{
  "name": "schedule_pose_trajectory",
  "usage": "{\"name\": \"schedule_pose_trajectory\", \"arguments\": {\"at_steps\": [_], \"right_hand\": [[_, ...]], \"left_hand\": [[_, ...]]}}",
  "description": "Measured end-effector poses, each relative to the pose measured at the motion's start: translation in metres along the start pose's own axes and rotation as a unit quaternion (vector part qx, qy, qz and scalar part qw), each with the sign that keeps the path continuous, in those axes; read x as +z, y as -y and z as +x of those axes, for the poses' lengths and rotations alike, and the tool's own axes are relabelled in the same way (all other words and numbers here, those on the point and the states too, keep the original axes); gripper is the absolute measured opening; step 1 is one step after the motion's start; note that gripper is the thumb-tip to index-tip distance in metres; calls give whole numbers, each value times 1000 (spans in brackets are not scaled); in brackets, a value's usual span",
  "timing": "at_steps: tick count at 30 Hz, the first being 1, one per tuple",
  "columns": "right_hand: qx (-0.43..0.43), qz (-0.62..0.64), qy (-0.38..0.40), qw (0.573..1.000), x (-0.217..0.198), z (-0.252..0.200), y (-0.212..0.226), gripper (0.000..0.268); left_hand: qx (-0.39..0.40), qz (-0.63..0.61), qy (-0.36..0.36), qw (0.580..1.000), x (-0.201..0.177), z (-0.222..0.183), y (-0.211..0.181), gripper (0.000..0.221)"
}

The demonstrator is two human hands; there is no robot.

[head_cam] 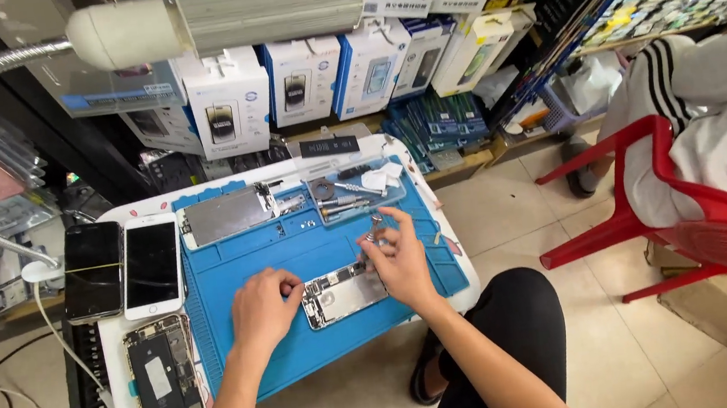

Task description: The person uses a screwdriver to remove screws from a disassembled smartphone placed on a blue work mat. They then use tweezers to carefully lift and remove small internal components from the phone's chassis.

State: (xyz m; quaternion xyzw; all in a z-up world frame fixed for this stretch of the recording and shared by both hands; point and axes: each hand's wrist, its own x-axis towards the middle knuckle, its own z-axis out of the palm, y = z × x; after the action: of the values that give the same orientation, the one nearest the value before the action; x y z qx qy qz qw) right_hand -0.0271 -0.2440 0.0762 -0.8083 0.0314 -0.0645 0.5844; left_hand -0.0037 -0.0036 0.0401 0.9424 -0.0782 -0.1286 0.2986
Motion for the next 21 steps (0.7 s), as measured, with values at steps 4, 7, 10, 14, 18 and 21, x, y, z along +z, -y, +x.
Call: {"name": "schedule_pose_trajectory", "arguments": {"at_steps": [4,7,10,14,18,21], "right_hand": [[31,45,-6,999,-4,4,-4,73],[-53,-28,-6,998,-3,19,-32,47],[-153,-121,-31,980,4,38,-55,39],[-148,-138,-8,979,19,35,-59,37],[-167,-162,-24,972,22,31,-58,39],[-202,-254,-10,946,20,20,-55,54]], "left_hand": [[-5,7,6,1000,-2,2,-1,16],[-22,11,24,999,-4,-2,-2,17],[-21,13,16,1000,-3,0,-5,16],[-23,14,16,999,-5,1,-7,17],[-18,4,16,1000,-6,-1,-8,17],[-20,15,24,999,-10,-1,-9,18]]}}
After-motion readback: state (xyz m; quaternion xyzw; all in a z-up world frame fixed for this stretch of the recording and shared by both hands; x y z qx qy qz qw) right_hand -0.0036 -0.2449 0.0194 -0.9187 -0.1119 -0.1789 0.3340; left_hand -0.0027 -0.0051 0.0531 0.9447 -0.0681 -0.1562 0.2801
